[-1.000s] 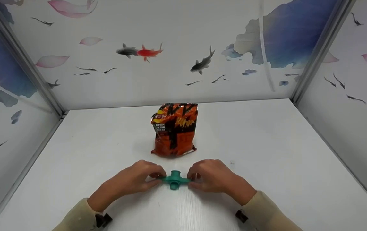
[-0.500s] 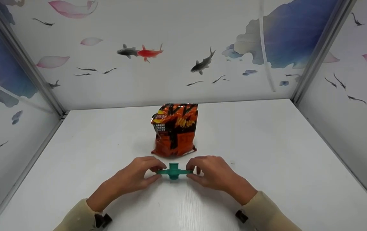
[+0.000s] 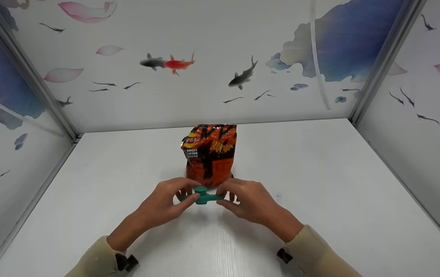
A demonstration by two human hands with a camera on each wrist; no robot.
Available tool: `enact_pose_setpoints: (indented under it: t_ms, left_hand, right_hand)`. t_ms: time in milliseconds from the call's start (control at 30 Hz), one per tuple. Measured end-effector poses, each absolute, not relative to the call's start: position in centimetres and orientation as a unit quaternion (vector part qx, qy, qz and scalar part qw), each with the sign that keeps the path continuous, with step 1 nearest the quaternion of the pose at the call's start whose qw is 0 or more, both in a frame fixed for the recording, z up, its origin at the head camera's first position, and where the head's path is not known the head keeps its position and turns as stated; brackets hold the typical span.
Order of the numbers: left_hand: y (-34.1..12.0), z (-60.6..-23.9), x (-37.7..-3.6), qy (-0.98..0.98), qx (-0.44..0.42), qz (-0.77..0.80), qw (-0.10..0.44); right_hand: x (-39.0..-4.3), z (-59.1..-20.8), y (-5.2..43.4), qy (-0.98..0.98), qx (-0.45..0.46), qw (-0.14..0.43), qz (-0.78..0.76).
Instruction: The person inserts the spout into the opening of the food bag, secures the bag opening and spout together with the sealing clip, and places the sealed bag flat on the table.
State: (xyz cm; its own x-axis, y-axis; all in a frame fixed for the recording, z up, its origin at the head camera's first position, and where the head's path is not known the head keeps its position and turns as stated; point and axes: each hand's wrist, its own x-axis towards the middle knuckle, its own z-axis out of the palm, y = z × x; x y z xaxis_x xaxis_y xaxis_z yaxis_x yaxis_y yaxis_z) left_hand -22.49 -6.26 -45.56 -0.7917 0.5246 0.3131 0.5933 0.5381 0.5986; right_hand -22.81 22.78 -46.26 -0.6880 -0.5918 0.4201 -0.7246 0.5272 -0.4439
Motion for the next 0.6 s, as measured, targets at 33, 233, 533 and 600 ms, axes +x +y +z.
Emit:
enact_pose_setpoints:
  t_ms: [33, 233, 533, 600]
  left_hand:
    - [-6.2, -45.5, -22.5, -0.876, -0.318, -0.359, 0.052]
    - [-6.1, -45.6, -22.5, -0.876, -0.311, -0.364, 0.059]
    - [-6.0, -45.7, -22.5, -0.873, -0.314, -0.363, 0.08]
    - [-6.0, -45.7, -22.4, -0.877, -0.311, -0.355, 0.086]
  right_hand:
    - [-22.8, -46.3, 22.7, -0.864, 0.382, 0.115, 0.307]
    - [-22.9, -46.2, 22.2, -0.855, 0.386, 0.134, 0.318]
    - [-23.4, -46.4, 21.7, -0.857, 0.374, 0.145, 0.324]
    - [-23.4, -46.5, 21.6, -0.86, 0.369, 0.142, 0.323]
